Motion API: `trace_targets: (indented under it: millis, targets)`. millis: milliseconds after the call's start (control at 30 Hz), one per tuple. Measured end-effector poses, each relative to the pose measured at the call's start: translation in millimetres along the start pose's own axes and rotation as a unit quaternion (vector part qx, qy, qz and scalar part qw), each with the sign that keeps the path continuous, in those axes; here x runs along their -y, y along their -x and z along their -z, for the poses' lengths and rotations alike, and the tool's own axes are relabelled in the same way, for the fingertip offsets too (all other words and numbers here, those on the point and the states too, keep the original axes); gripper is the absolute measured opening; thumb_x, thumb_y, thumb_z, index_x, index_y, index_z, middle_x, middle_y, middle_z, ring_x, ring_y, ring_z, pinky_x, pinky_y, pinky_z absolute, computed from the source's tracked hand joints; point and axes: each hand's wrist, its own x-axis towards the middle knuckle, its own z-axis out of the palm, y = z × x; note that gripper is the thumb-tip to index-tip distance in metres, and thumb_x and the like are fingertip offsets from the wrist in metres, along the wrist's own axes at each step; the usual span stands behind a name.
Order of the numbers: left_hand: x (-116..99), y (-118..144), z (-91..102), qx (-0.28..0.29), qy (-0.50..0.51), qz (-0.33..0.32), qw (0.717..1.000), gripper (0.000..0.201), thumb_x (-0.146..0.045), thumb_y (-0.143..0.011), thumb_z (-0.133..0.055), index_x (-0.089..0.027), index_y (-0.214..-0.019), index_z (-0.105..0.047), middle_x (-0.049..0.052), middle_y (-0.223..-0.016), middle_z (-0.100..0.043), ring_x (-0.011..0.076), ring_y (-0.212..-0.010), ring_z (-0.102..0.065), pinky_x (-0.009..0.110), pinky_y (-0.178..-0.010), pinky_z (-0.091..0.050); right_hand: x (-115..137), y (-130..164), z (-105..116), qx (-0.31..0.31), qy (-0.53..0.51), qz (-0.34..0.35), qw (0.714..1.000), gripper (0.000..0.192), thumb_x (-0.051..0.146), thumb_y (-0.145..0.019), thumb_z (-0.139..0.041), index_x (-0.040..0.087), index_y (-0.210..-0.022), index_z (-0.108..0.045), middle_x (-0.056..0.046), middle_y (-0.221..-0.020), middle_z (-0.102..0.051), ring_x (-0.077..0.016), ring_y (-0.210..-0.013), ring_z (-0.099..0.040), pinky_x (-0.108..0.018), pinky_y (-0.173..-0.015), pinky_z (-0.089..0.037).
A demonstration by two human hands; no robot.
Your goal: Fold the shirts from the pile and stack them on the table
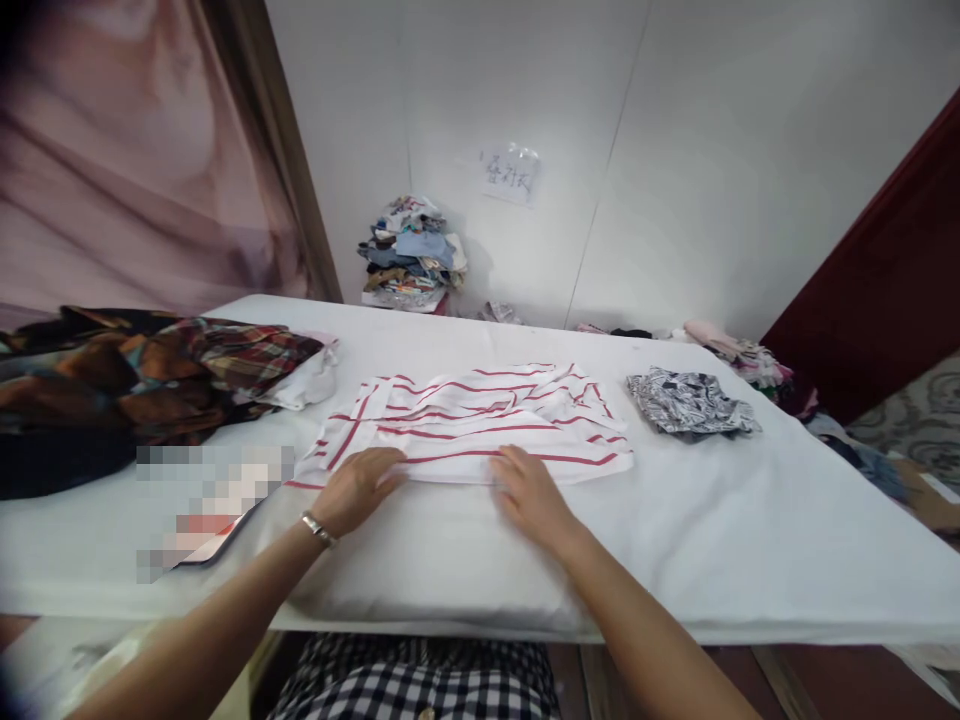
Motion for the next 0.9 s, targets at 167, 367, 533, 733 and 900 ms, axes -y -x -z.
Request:
trace_targets:
  millis: [167,367,533,733,900]
  targets:
    - [-6.9,4.5,-0.6,0.027,-0.013,0.049,0.998,0.02,-0.02,-0.089,-0.052,-0.021,-0.095,-0.071,0.01,-0.109,-0.073,0.0276,-0.106,-0.063,0.045,-0.093,-0.048,50.7,-45.9,-26.5,0.079,-0.009,0.044,0.996,0.045,0.016,-0.085,-0.055,0.018,-0.13,-0.055,-0.015,-0.139,-0.053,-0.0278,-0.13,-0.046,-0.048,-0.109,-0.035]
    - [-9.9,6.3,2.9,-0.012,0.011,0.092,0.996,0.025,-0.019,-0.09,-0.047,-0.022,-0.096,-0.071,0.007,-0.106,-0.074,0.0249,-0.103,-0.064,0.042,-0.092,-0.047,58.8,-64.0,-42.1,0.088,-0.014,0.017,0.996,0.044,0.023,-0.09,-0.054,0.016,-0.133,-0.051,-0.017,-0.138,-0.054,-0.0281,-0.128,-0.046,-0.048,-0.105,-0.033]
    - [-7.1,10.4,-6.0,-0.021,0.018,0.112,0.993,0.022,-0.025,-0.088,-0.055,-0.02,-0.103,-0.07,0.01,-0.109,-0.073,0.0276,-0.105,-0.064,0.045,-0.094,-0.046,58.0,-69.2,-46.5,0.081,-0.033,0.017,0.996,0.028,0.018,-0.091,-0.05,0.016,-0.118,-0.06,-0.013,-0.12,-0.064,-0.0243,-0.115,-0.054,-0.039,-0.095,-0.04]
    - [1.7,16.3,-18.3,-0.086,0.01,0.148,0.985,0.029,-0.033,-0.088,-0.058,-0.021,-0.112,-0.068,0.01,-0.121,-0.069,0.0293,-0.119,-0.058,0.052,-0.107,-0.039,49.8,-75.0,-51.1,0.061,-0.104,-0.009,0.993,0.024,0.012,-0.089,-0.044,0.02,-0.093,-0.066,-0.006,-0.092,-0.068,-0.02,-0.089,-0.059,-0.03,-0.079,-0.042]
    - [-0.3,15.4,-15.0,-0.109,0.005,0.188,0.976,0.044,-0.04,-0.09,-0.055,-0.021,-0.129,-0.058,0.013,-0.139,-0.059,0.0322,-0.133,-0.047,0.061,-0.114,-0.027,54.5,-83.3,-37.2,0.024,-0.239,-0.138,0.961,0.025,0.031,-0.09,-0.046,0.021,-0.078,-0.065,0.0,-0.07,-0.062,-0.0176,-0.07,-0.055,-0.028,-0.068,-0.041]
